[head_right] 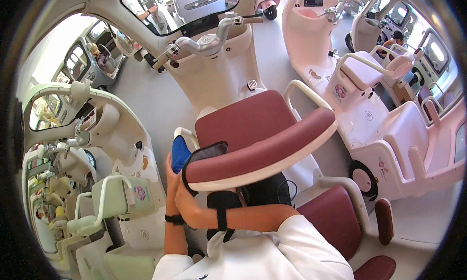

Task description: Cleaning the surfaces of multiple electric mobility scooters using a rag.

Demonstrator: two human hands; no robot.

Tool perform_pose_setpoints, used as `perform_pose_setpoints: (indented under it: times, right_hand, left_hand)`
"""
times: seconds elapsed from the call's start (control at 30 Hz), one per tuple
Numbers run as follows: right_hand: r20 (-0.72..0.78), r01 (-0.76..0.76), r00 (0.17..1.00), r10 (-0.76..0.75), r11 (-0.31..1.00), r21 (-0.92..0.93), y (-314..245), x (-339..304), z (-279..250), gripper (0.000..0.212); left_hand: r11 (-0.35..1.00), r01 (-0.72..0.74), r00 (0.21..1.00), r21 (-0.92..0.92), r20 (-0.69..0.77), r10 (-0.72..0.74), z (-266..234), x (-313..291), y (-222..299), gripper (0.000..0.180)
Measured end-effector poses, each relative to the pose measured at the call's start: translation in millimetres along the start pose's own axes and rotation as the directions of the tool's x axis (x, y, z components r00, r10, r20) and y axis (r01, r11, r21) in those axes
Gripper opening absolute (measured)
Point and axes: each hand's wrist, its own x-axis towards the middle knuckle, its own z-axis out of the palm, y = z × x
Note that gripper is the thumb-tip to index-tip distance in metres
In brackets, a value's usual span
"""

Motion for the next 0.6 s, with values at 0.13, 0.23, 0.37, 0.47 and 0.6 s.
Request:
perform_pose_setpoints:
  times: [0.13, 0.23, 0.37, 0.47, 0.6]
  right_hand:
    - [-0.132, -0.347, 0.932, 0.338, 0.936, -0.052, -46.1, 32.5, 33.4, 0.04]
    - [-0.243, -0.312, 0.911, 0.334, 0.942, 0.126, -42.7, 45.3, 45.6, 0.047]
    - [-0.279, -0.187, 0.909, 0.31, 0.901, 0.39, -15.7, 48.8, 49.0, 0.039]
    - [-0.212, -0.168, 0.932, 0.293, 0.87, 0.463, -6.5, 52.4, 39.1, 0.041]
    - [-0.227, -0.452, 0.817, 0.53, 0.833, 0.319, -23.9, 90.4, 39.7, 0.041]
  left_hand:
    - [0.904, 0.339, 0.941, -0.261, 0.102, -0.323, -6.3, -3.2, 19.8, 0.074]
    - [0.836, 0.451, 0.893, -0.314, 0.163, -0.42, -7.1, 11.1, 14.7, 0.065]
    - [0.936, 0.32, 0.9, -0.144, 0.356, -0.253, -15.5, 36.0, -58.4, 0.065]
    - [0.953, 0.291, 0.885, -0.087, 0.402, -0.234, -17.6, 64.1, -81.6, 0.066]
    - [0.944, 0.33, 0.847, -0.001, 0.441, -0.295, -16.3, 105.2, -81.1, 0.066]
